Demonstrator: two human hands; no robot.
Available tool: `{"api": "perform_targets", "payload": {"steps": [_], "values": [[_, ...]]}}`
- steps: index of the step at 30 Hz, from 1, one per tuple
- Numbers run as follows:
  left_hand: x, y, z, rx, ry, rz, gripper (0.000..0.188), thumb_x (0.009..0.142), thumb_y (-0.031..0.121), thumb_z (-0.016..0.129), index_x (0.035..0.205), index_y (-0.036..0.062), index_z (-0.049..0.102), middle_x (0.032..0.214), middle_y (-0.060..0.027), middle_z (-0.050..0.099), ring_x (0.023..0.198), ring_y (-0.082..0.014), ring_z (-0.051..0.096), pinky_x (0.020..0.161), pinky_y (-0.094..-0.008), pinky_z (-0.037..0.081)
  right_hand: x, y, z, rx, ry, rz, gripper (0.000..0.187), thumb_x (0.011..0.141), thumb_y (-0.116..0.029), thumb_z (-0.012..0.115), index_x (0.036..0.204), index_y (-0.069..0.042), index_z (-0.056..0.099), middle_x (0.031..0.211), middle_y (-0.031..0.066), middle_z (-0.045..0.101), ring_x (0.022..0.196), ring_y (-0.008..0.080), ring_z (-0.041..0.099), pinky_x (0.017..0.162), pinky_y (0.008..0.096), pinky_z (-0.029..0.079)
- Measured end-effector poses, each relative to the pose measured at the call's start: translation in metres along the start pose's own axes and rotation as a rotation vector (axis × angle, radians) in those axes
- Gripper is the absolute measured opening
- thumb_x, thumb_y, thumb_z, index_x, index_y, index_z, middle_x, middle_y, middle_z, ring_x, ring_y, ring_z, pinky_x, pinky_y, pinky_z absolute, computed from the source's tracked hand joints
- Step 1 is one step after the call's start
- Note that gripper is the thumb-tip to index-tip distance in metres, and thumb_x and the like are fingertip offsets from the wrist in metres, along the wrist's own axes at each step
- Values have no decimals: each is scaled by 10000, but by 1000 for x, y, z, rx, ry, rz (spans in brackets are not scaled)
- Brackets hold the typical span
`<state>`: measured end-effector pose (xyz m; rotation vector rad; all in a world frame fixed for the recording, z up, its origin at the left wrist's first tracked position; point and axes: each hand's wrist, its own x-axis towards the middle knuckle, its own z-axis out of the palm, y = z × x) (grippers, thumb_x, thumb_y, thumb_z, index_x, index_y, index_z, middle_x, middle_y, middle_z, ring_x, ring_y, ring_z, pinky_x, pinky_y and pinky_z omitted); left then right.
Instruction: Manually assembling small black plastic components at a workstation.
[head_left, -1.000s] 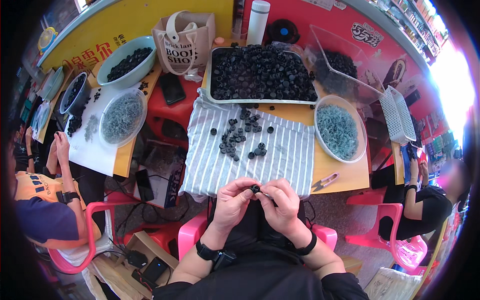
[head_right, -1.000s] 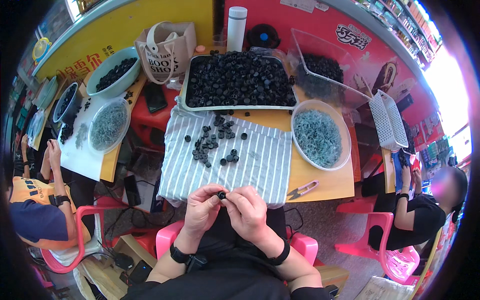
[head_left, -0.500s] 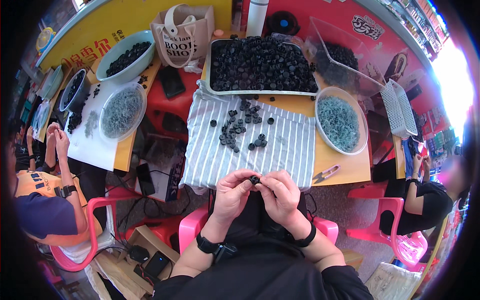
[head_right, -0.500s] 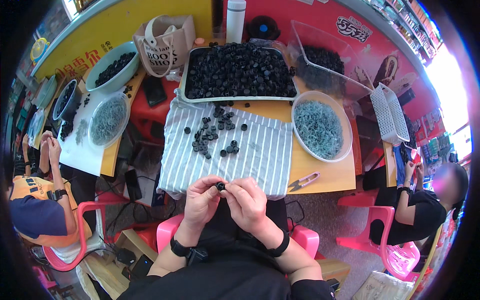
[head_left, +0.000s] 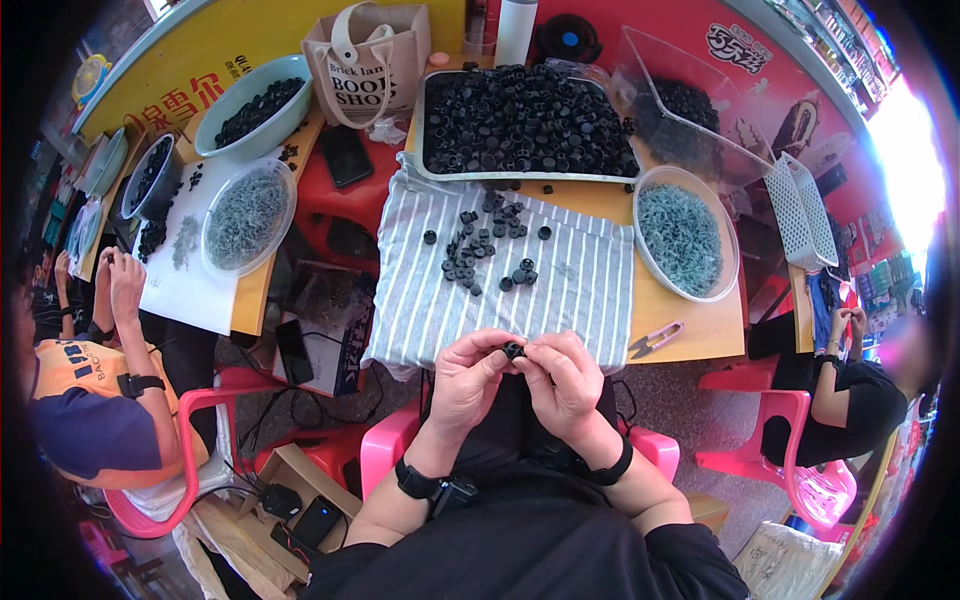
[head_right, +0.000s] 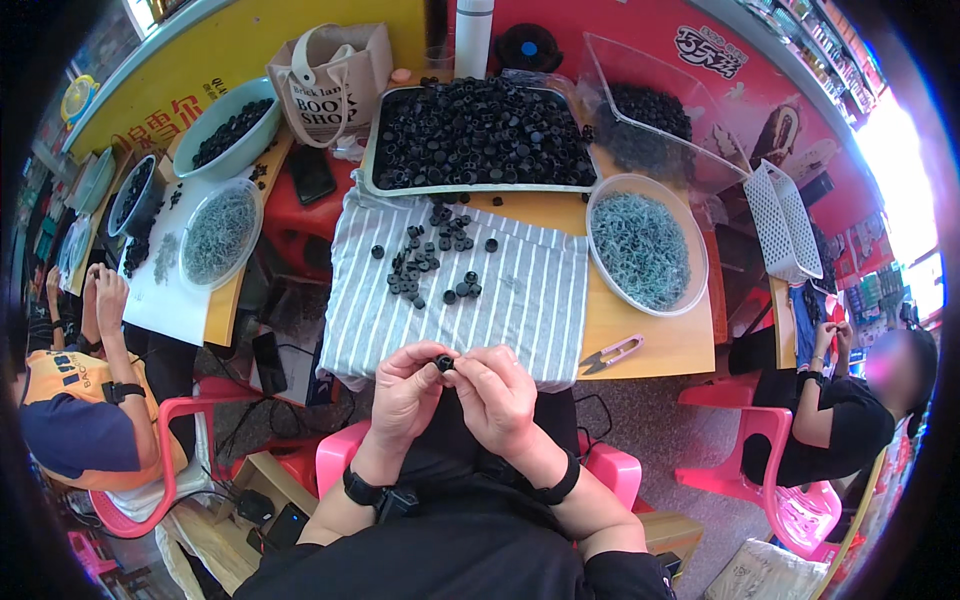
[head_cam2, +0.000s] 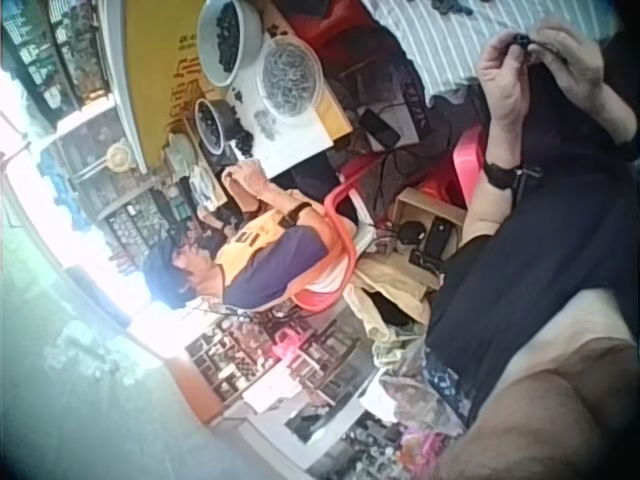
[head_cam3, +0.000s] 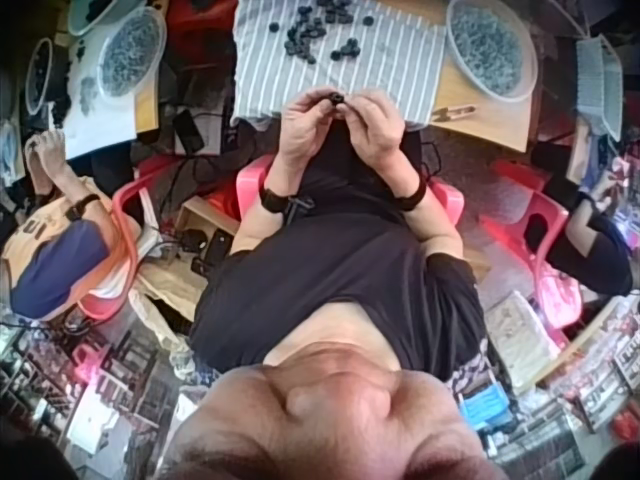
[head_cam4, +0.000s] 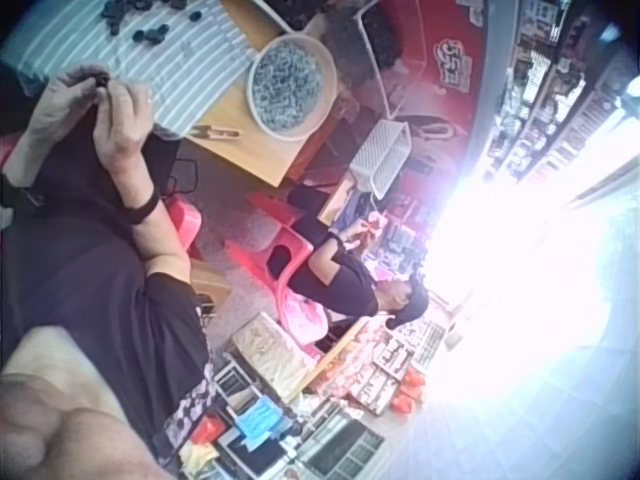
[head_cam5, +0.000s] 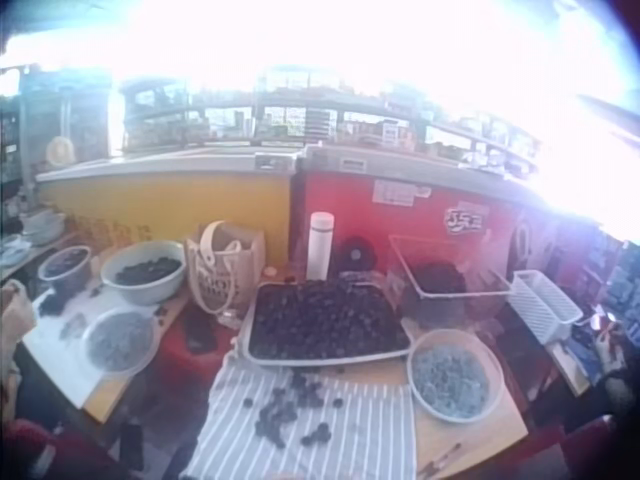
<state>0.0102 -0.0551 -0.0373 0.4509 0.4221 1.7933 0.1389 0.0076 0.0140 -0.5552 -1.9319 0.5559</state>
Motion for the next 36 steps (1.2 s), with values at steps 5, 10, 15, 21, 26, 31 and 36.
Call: {"api": "perform_targets", "payload": {"steps": [5, 10, 15, 21, 26, 31, 36], "values": [[0, 1, 1, 5, 1, 4, 222, 966, -9, 625, 1182, -51, 657, 1161, -179, 691, 1035, -210, 689, 890, -303, 581, 2, 4, -1, -16, 0, -92, 230, 733, 63, 789, 926, 31, 668, 861, 122, 663, 701, 258, 631, 594, 333, 491], [-1, 3, 0, 24, 12, -25, 213, 942, -24, 642, 1150, -36, 683, 1103, -153, 696, 1035, -224, 683, 917, -320, 562, 1, 2, -3, -79, -60, -132, 233, 738, 35, 792, 934, 17, 666, 857, 111, 664, 688, 248, 638, 597, 341, 468], [-2, 2, 1, 42, 17, -2, 203, 947, -18, 638, 1140, -44, 698, 1093, -149, 682, 1012, -209, 677, 882, -296, 562, 3, 0, -4, -96, -71, -156, 232, 728, 23, 794, 927, 16, 674, 839, 102, 652, 675, 247, 627, 587, 344, 456], [-1, 1, 1, 58, 11, 21, 205, 954, -12, 633, 1144, -56, 700, 1102, -155, 665, 974, -199, 667, 853, -278, 561, 5, 2, -5, -123, -105, -194, 242, 709, 21, 802, 916, 6, 679, 831, 87, 640, 668, 228, 618, 582, 335, 448], [-1, 0, 1, 73, 8, 29, 211, 955, 8, 644, 1147, -62, 697, 1102, -152, 659, 976, -194, 660, 847, -273, 561, 7, 3, -5, -125, -111, -218, 239, 696, 19, 806, 899, 3, 681, 831, 80, 632, 663, 220, 612, 579, 332, 447], [-3, 0, 1, 94, 27, 17, 223, 957, 41, 657, 1147, -68, 695, 1124, -144, 645, 995, -182, 644, 852, -262, 552, 8, 4, -4, -132, -119, -249, 259, 659, 5, 827, 878, 3, 688, 839, 80, 631, 647, 226, 600, 561, 334, 448], [-3, 0, 0, 135, 12, 32, 214, 962, 39, 652, 1137, -74, 695, 1124, -133, 640, 1002, -179, 636, 853, -263, 545, 8, 5, -4, -120, -131, -236, 259, 657, -8, 838, 859, -4, 677, 823, 78, 629, 644, 226, 592, 555, 331, 450]]}}
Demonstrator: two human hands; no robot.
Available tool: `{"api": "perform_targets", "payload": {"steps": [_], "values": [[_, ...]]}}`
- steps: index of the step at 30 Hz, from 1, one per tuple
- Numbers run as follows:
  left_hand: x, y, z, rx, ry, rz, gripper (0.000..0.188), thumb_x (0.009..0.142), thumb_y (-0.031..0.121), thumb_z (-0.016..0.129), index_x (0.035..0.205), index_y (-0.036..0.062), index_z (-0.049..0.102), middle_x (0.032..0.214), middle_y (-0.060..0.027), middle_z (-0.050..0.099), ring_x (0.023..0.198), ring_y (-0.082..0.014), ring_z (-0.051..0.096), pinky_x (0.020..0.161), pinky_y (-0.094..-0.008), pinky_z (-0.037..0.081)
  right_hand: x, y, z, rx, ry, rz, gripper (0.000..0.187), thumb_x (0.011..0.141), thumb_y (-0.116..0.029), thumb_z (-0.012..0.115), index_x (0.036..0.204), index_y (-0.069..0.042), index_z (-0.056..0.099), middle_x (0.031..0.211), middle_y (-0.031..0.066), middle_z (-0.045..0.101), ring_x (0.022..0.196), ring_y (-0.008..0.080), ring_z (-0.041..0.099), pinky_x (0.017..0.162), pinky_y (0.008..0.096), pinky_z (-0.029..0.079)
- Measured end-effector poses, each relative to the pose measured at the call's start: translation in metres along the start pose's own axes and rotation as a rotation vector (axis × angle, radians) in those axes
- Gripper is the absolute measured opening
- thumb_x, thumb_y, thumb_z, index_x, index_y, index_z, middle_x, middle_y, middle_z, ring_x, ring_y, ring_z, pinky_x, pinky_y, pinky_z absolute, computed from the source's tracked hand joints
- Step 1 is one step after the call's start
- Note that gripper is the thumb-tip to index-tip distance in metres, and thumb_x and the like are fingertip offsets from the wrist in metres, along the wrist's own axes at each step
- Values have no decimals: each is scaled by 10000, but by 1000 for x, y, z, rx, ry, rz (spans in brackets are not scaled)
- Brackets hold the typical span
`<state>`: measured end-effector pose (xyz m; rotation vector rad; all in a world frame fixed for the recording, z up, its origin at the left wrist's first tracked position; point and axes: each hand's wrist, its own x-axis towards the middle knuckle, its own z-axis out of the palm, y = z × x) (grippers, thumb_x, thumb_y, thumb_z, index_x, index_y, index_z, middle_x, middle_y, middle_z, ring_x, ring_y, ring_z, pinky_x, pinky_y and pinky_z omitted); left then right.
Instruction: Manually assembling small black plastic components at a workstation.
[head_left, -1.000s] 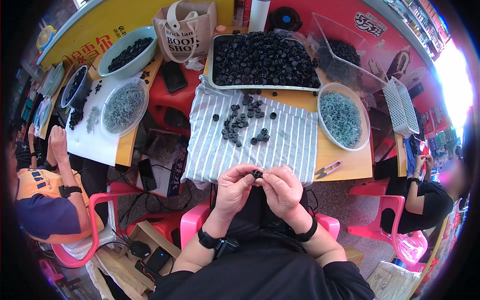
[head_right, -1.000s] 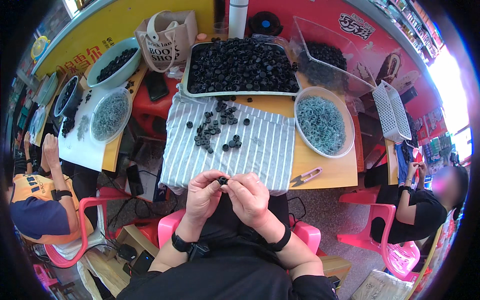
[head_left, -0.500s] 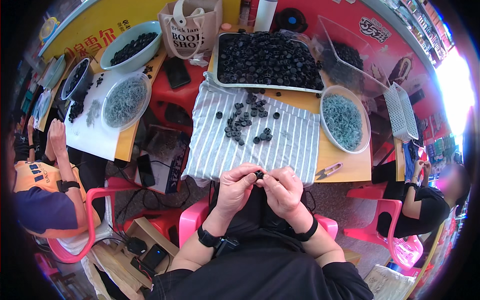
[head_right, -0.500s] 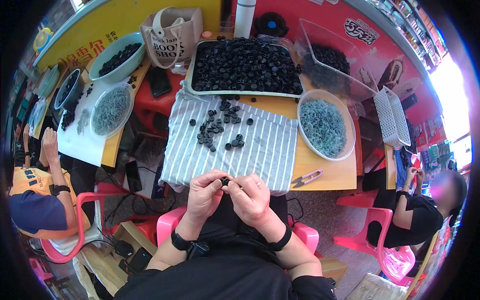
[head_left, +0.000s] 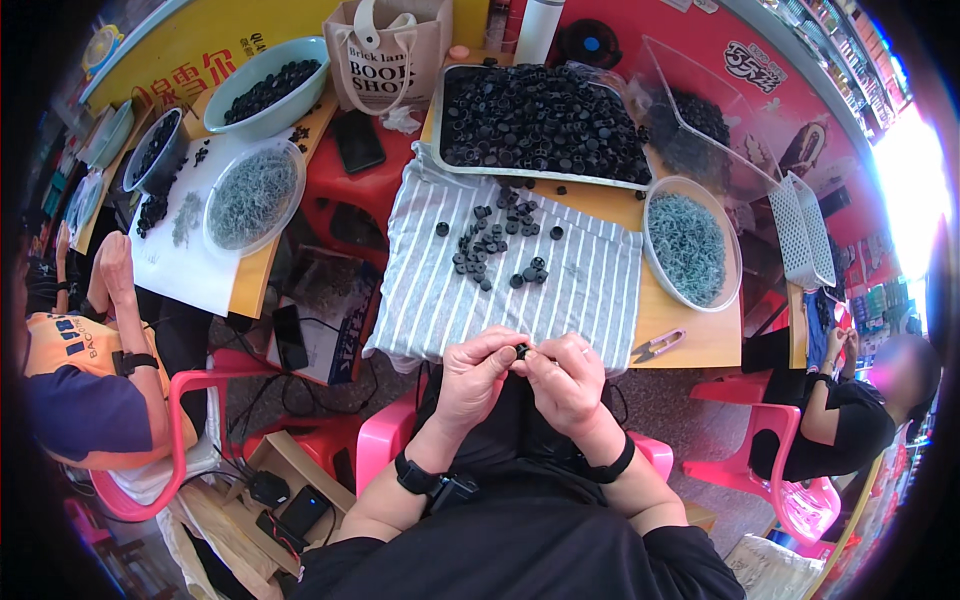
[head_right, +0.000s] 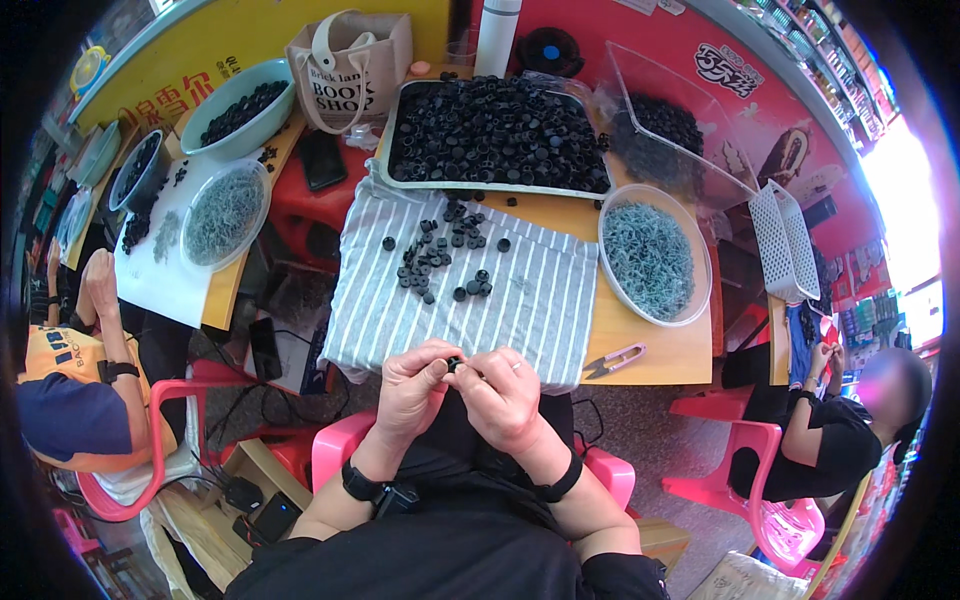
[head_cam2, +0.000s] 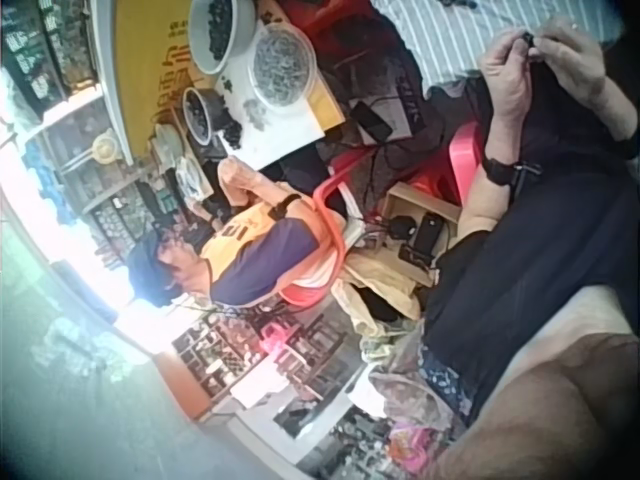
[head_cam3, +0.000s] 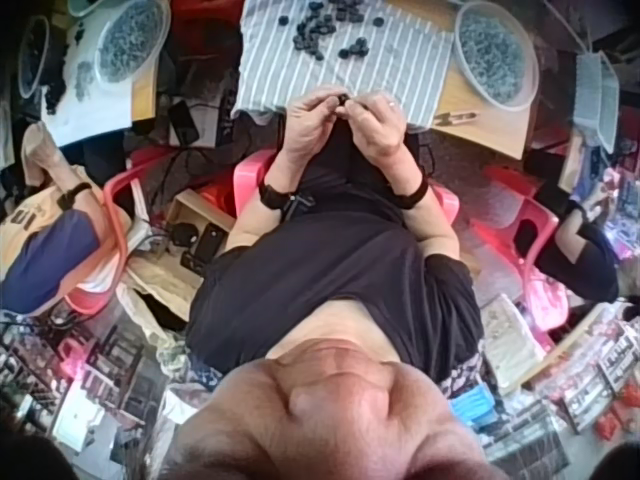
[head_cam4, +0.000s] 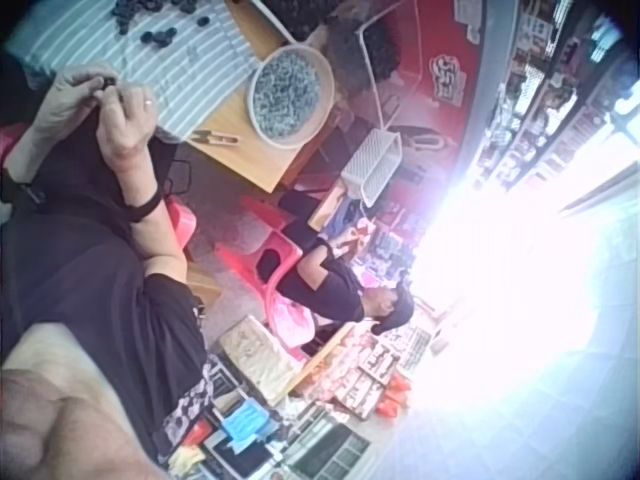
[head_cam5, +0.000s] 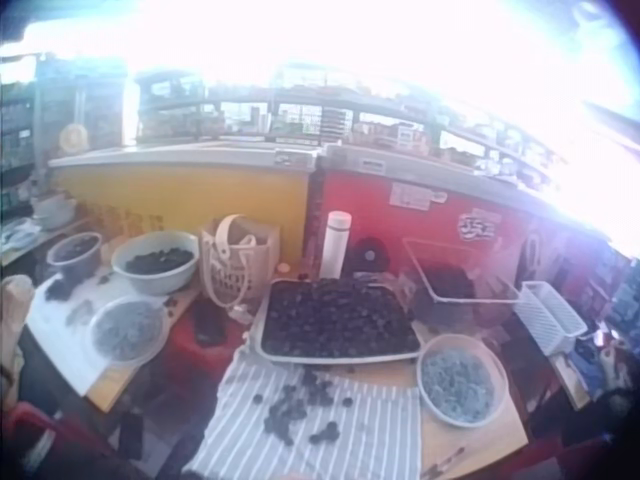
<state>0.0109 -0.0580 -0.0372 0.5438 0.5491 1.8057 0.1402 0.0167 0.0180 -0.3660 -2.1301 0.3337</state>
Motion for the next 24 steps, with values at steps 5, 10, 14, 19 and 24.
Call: {"api": "perform_targets", "payload": {"steps": [5, 10, 14, 19, 24], "values": [[0, -1, -1, 58, -2, -1, 210, 972, 52, 644, 1131, -75, 696, 1118, -121, 635, 1019, -179, 629, 864, -271, 531, -3, 4, 3, 69, 10, 40, 255, 689, -32, 850, 856, -19, 656, 799, 77, 622, 636, 225, 587, 546, 334, 451], [-2, -1, -7, 51, 0, -46, 245, 971, 91, 662, 1154, -68, 688, 1155, -109, 620, 1048, -175, 618, 905, -283, 513, -9, 2, 8, 210, 45, 263, 282, 738, -86, 866, 869, -21, 625, 771, 80, 606, 594, 183, 568, 514, 292, 453], [0, 2, 2, 26, -73, 50, 314, 931, 112, 723, 1188, -61, 673, 1179, -95, 609, 1071, -169, 609, 934, -287, 502, -10, 5, 9, 210, 19, 301, 287, 740, -92, 871, 860, -21, 619, 764, 79, 607, 587, 159, 567, 503, 276, 452], [-1, 3, 4, 108, -26, -15, 363, 871, 60, 779, 1200, -46, 668, 1176, -65, 601, 1069, -143, 597, 936, -272, 488, -11, 13, 14, 186, 20, 245, 281, 727, -58, 858, 869, -19, 618, 714, 84, 596, 580, 192, 586, 504, 294, 459], [-1, 1, 5, 131, 19, -9, 312, 899, 25, 737, 1194, -46, 667, 1161, -55, 602, 1023, -113, 599, 902, -246, 484, -11, 18, 19, 114, 46, 134, 269, 726, -38, 841, 865, -21, 611, 698, 92, 590, 571, 228, 592, 490, 312, 461]]}}
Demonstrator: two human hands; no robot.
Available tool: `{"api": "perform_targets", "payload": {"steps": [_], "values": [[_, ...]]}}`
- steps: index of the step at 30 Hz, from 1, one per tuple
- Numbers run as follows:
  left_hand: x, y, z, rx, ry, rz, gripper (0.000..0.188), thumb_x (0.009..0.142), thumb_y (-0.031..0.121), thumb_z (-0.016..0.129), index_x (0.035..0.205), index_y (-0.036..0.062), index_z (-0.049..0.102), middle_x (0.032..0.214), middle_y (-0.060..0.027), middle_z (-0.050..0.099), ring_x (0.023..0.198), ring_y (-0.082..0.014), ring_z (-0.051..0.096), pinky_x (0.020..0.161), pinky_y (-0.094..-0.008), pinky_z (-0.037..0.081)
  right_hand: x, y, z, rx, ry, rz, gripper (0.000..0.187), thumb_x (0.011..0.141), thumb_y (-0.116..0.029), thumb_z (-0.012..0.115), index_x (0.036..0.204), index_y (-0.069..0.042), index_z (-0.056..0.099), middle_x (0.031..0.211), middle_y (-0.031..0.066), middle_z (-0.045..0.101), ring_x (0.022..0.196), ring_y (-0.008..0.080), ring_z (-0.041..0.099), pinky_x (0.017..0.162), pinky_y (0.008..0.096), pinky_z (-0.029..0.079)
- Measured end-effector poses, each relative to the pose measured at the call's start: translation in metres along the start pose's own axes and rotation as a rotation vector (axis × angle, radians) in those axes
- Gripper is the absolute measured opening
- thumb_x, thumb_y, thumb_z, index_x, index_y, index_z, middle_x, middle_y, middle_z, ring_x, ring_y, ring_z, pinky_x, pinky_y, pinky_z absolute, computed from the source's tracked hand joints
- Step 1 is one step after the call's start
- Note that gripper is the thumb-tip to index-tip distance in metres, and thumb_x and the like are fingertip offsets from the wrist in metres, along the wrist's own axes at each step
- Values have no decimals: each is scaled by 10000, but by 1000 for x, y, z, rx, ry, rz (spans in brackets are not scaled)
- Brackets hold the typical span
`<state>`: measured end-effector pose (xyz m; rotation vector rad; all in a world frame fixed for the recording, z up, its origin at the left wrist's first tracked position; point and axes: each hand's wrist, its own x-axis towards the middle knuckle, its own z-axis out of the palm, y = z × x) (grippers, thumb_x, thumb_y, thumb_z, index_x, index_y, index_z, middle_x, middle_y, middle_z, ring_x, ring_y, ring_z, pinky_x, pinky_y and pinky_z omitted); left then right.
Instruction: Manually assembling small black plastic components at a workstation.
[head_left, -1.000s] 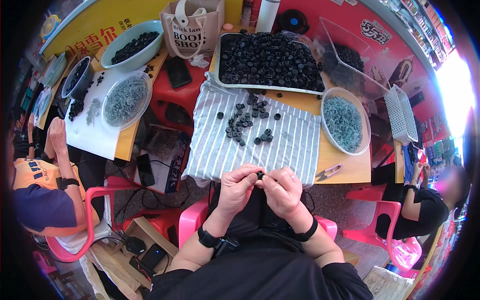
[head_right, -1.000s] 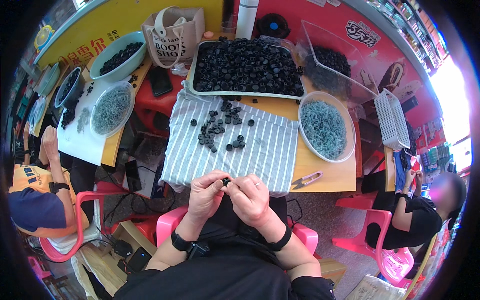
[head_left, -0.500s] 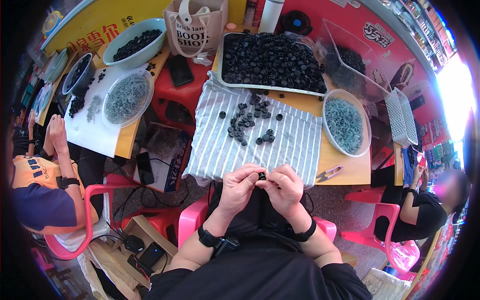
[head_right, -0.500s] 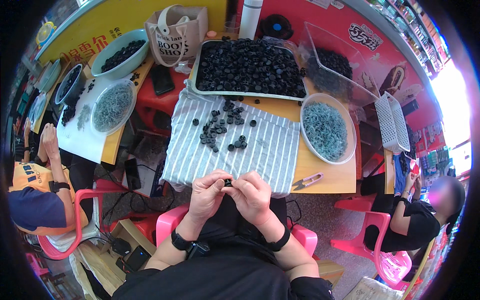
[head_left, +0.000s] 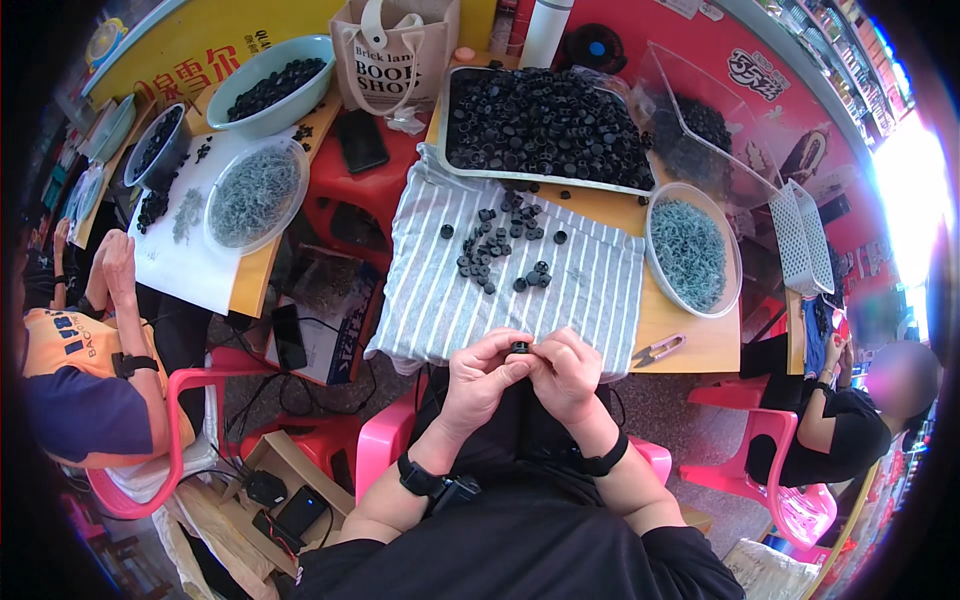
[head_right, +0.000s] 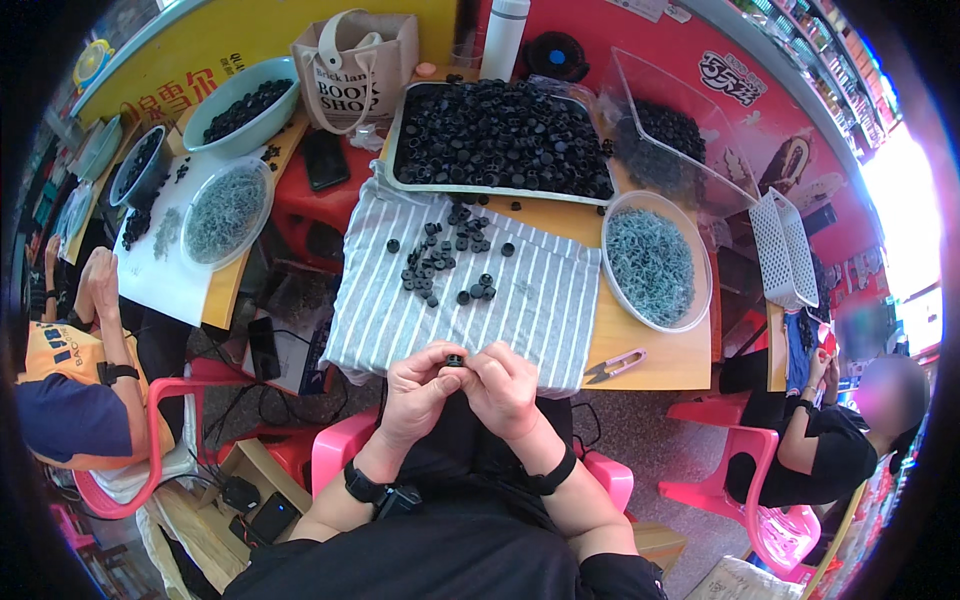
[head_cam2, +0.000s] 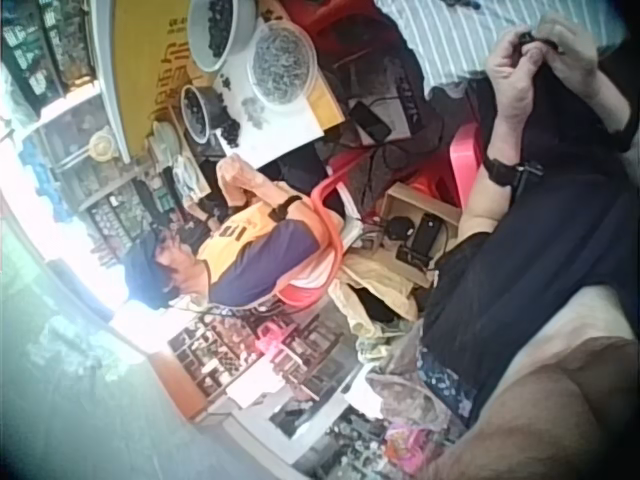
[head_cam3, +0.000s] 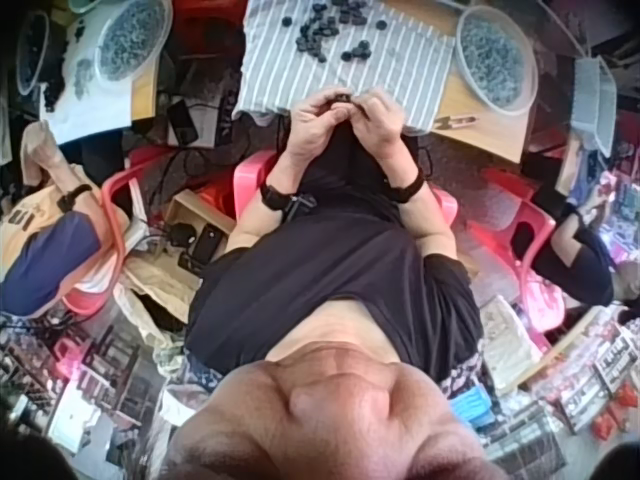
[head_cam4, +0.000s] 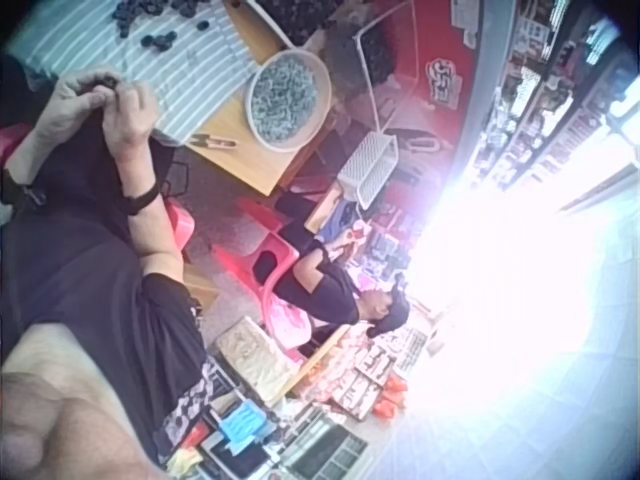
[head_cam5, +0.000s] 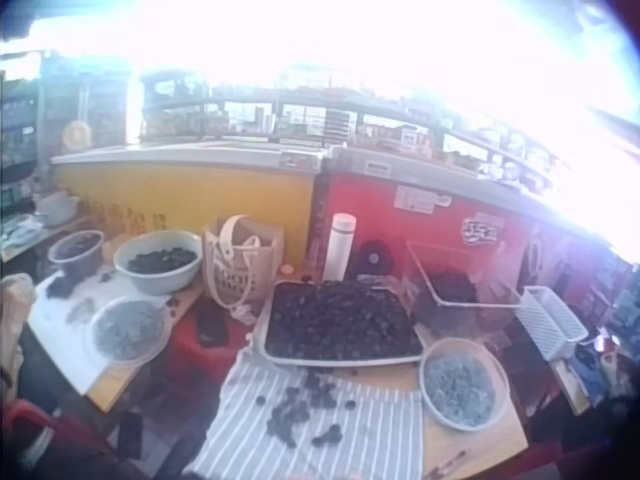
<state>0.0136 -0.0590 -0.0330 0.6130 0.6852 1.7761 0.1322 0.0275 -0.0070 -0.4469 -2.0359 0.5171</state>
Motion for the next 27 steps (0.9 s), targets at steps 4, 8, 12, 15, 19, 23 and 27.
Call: {"api": "perform_targets", "payload": {"steps": [4, 8, 12, 15, 19, 23, 27], "values": [[2, -5, 0, 167, -5, 27, 269, 923, -49, 667, 1191, -51, 665, 1145, -52, 596, 960, -84, 598, 835, -213, 480, -1, 5, -2, -74, 37, -78, 267, 722, -24, 820, 886, -27, 610, 699, 95, 595, 563, 251, 594, 475, 333, 462], [-2, -3, -2, 177, 28, 28, 268, 926, -90, 630, 1191, -63, 660, 1154, -71, 601, 959, -81, 622, 826, -203, 504, -1, -1, -1, -147, 19, 2, 258, 673, -50, 787, 896, -42, 658, 785, 88, 622, 685, 273, 637, 573, 379, 500], [-3, -2, -1, 132, 11, 56, 341, 930, -88, 626, 1269, -59, 638, 1151, -57, 603, 960, -77, 618, 831, -201, 504, 10, -13, -11, -209, -82, -31, 316, 652, -58, 750, 944, 7, 647, 943, 135, 624, 793, 311, 627, 685, 406, 509], [-5, -5, -4, 238, -12, 59, 393, 938, -76, 626, 1330, -57, 603, 1180, -60, 611, 974, -74, 609, 846, -207, 506, 13, -15, -18, -245, -131, -52, 313, 654, -70, 748, 940, 1, 642, 939, 129, 621, 789, 309, 622, 691, 404, 508], [-6, -1, 8, 179, -16, 17, 500, 960, -36, 618, 1442, -51, 485, 1226, -94, 643, 969, -110, 637, 878, -264, 535, 19, -8, -29, -142, -133, -66, 254, 657, -79, 784, 853, -24, 633, 896, 112, 629, 777, 291, 640, 679, 409, 508], [1, -5, 0, 98, -74, 17, 473, 969, 14, 632, 1425, -26, 515, 1226, -139, 647, 1011, -183, 666, 886, -310, 552, 26, 2, -54, -80, -88, 78, 221, 695, -31, 814, 771, -23, 607, 739, 106, 603, 589, 274, 615, 511, 358, 486], [0, -3, -1, 149, -124, 25, 429, 970, 48, 644, 1384, -26, 556, 1205, -152, 642, 1015, -217, 676, 877, -319, 555, 41, 2, -61, -105, -88, -102, 306, 706, 17, 803, 680, -40, 504, 726, 121, 640, 523, 220, 603, 456, 307, 463]]}}
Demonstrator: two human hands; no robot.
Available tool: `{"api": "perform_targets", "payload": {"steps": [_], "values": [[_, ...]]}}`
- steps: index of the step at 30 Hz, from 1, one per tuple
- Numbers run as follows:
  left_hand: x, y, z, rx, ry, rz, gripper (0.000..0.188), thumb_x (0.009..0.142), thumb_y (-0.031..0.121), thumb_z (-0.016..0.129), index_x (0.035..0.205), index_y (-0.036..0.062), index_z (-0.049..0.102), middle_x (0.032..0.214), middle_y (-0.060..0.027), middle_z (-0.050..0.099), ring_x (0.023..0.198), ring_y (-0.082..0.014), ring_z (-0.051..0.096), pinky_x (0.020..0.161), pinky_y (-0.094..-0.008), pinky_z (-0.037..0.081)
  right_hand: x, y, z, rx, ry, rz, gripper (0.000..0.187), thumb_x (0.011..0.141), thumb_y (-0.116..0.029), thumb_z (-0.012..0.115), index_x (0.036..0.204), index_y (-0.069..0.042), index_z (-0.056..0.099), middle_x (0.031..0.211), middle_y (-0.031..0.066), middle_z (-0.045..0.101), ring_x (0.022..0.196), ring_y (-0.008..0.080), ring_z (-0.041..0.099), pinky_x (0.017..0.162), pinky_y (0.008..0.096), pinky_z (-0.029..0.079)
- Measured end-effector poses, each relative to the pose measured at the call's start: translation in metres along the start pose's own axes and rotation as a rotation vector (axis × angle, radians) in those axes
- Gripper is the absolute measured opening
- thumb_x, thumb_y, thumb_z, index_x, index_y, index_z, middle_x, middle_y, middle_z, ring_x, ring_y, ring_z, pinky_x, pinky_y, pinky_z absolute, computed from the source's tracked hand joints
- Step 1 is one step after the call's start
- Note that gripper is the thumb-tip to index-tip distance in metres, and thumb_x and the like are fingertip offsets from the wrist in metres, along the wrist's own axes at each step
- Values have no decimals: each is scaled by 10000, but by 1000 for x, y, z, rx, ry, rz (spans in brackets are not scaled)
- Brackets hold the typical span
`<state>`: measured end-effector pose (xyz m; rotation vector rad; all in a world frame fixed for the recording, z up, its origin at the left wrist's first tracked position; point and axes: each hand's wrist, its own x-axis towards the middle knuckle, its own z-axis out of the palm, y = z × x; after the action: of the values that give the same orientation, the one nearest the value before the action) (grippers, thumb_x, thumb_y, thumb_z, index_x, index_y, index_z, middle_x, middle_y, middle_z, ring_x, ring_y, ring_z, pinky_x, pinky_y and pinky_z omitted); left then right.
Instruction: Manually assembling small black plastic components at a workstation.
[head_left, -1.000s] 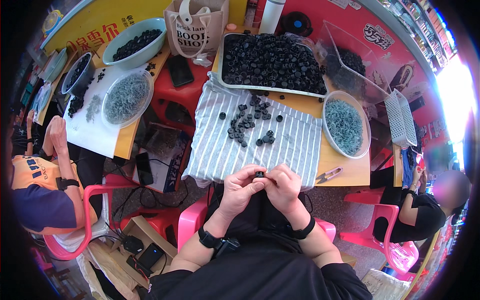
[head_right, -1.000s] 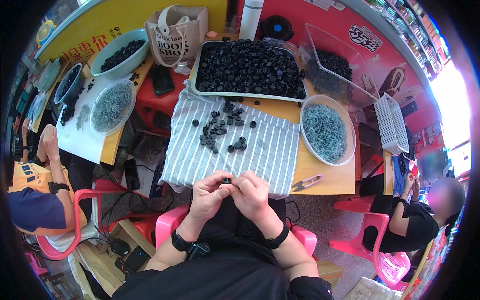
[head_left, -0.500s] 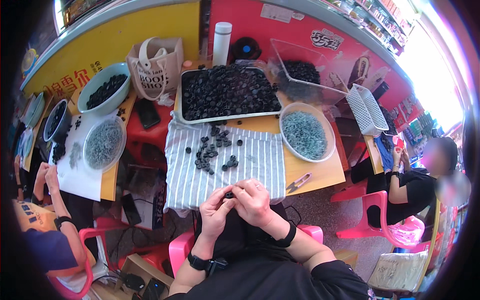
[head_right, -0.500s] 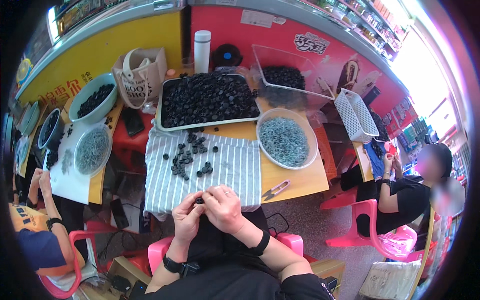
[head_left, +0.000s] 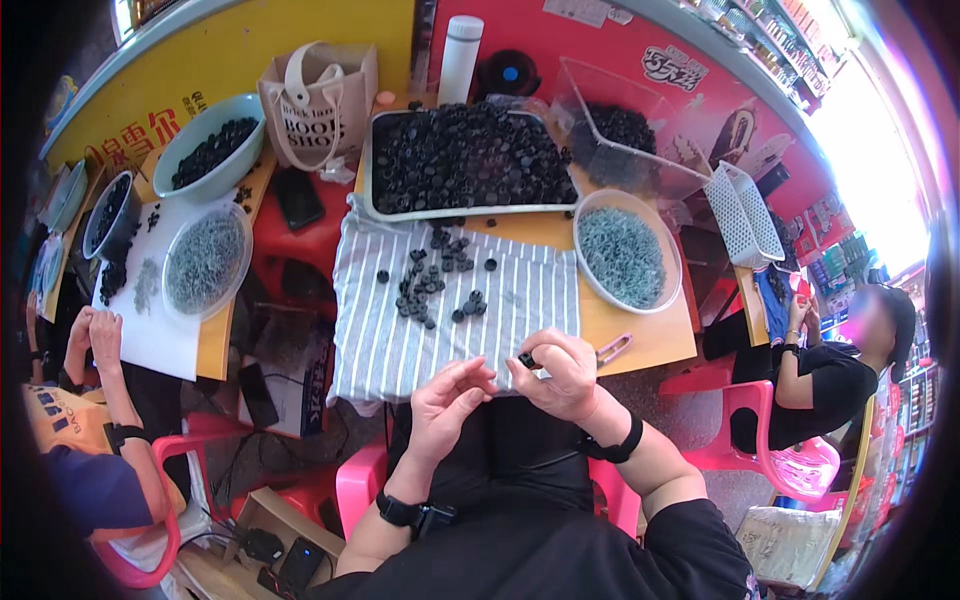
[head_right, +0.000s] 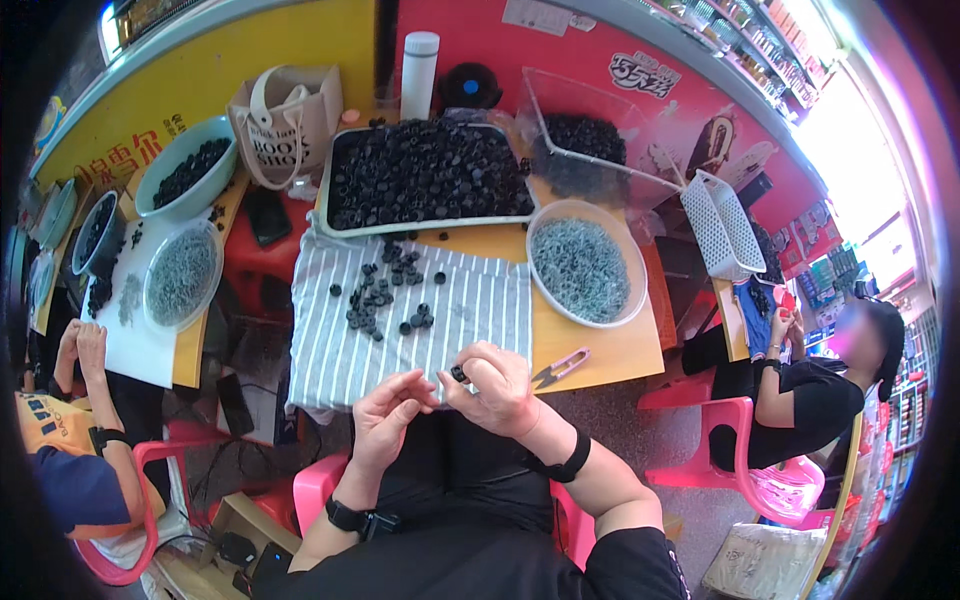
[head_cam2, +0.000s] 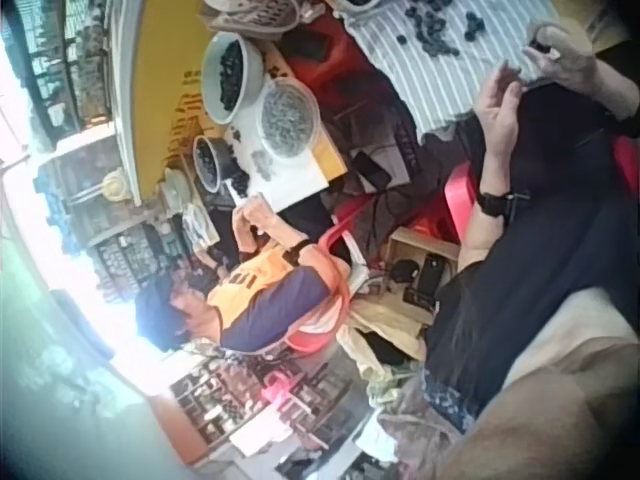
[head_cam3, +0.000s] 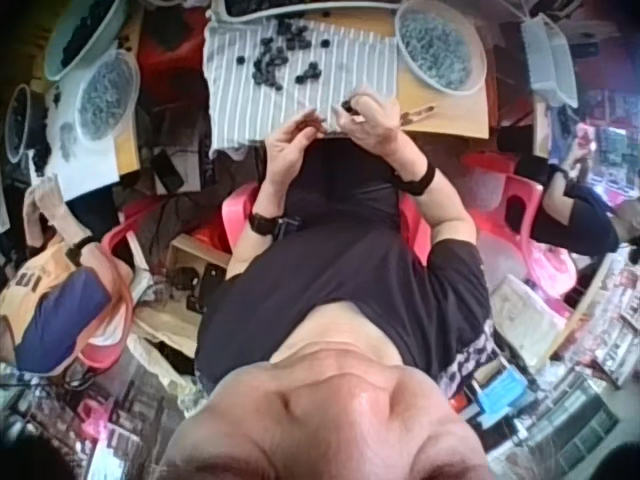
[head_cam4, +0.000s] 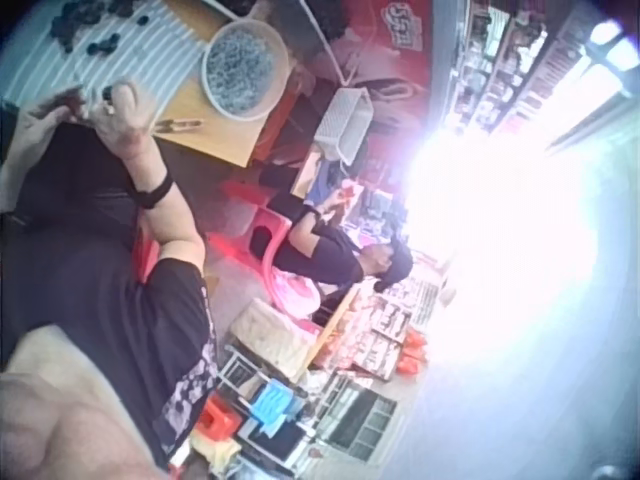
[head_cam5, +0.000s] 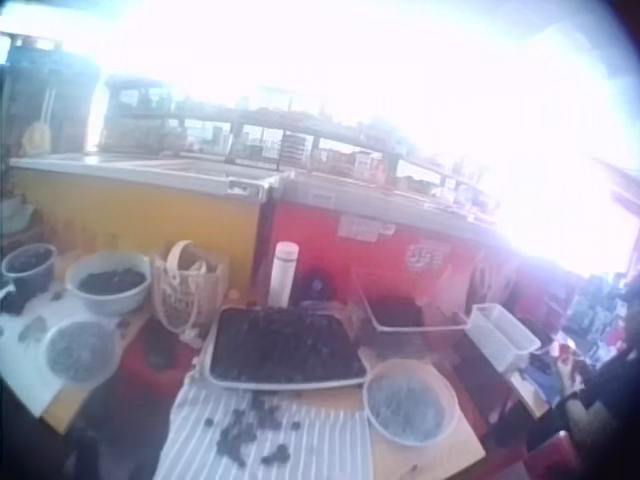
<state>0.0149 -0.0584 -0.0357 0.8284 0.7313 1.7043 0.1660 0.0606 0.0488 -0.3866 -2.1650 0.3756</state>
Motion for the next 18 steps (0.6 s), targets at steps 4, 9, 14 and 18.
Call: {"api": "perform_targets", "payload": {"steps": [4, 9, 14, 18], "values": [[2, 0, 1, -26, -3, 18, 345, 974, 40, 634, 1311, -33, 612, 1167, -144, 642, 1004, -210, 673, 868, -307, 551, -4, -5, 8, 2, 15, -27, 338, 712, 14, 806, 679, -50, 475, 728, 121, 642, 521, 214, 600, 450, 304, 455], [2, 0, 1, -4, -14, 31, 304, 987, 18, 615, 1288, -27, 623, 1169, -117, 639, 1028, -189, 678, 876, -292, 560, -5, -10, 8, 31, 43, -5, 360, 729, -9, 820, 688, -56, 465, 750, 120, 651, 544, 211, 608, 450, 304, 452], [2, -1, 3, 6, -3, 45, 298, 983, 13, 620, 1278, -27, 628, 1160, -116, 642, 1015, -188, 683, 865, -290, 562, -4, -13, 1, 109, -21, 27, 327, 726, -6, 825, 705, -40, 501, 770, 120, 658, 587, 214, 624, 492, 308, 473], [-3, 2, 2, 9, 70, 7, 289, 972, 13, 624, 1257, -30, 649, 1110, -122, 659, 962, -196, 678, 837, -298, 550, 4, 13, -17, 80, -64, 135, 258, 729, -29, 827, 724, -17, 570, 718, 92, 600, 566, 196, 590, 497, 317, 458]]}}
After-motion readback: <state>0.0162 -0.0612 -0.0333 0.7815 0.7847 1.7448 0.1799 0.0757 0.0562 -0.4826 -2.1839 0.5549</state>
